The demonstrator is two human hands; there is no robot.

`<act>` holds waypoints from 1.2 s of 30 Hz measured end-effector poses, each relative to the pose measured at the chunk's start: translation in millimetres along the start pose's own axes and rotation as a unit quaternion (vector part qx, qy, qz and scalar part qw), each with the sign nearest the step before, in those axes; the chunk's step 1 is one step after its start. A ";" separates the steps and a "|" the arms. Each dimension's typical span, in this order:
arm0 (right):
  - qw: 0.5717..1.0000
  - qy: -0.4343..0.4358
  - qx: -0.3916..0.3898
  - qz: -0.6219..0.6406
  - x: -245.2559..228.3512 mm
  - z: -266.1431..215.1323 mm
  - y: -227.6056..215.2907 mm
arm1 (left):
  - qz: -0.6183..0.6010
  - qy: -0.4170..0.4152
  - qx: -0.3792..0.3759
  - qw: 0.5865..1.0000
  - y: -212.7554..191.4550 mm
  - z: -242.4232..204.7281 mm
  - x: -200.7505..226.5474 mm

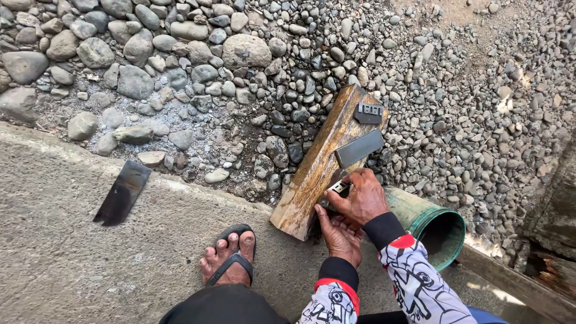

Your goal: Sharpening a small metal plate or clipper blade on a whetstone using water.

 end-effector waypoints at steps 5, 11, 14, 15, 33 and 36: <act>1.000 -0.007 -0.005 0.006 -0.2 -0.2 -0.9 | 0.000 0.004 0.000 1.000 -0.7 0.0 -0.7; 0.999 0.009 -0.039 0.002 -1.1 -7.6 2.4 | -0.027 0.010 -0.022 0.999 13.5 -15.5 7.4; 0.998 0.018 -0.060 0.023 -24.0 -24.8 -5.0 | -0.058 0.022 -0.094 0.994 11.3 -11.0 5.8; 0.994 0.053 -0.091 0.044 -34.8 -31.3 -9.5 | -0.074 0.025 -0.148 0.986 7.4 -3.7 2.1; 0.973 0.206 -0.072 0.071 -4.9 11.0 -6.0 | -0.073 0.026 -0.055 0.995 -5.6 12.5 -6.7; 0.994 0.090 -0.059 -0.013 -14.4 -10.2 10.3 | -0.048 0.042 -0.094 0.994 30.8 -29.6 23.1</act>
Point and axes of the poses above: each hand's wrist, its own z-axis towards the middle knuckle, its own y-axis out of the palm, x = y × z, the point moved 3 cm from there along z, towards the middle knuckle, and after that the axes turned 1 degree about -x, right-handed, at the moved point
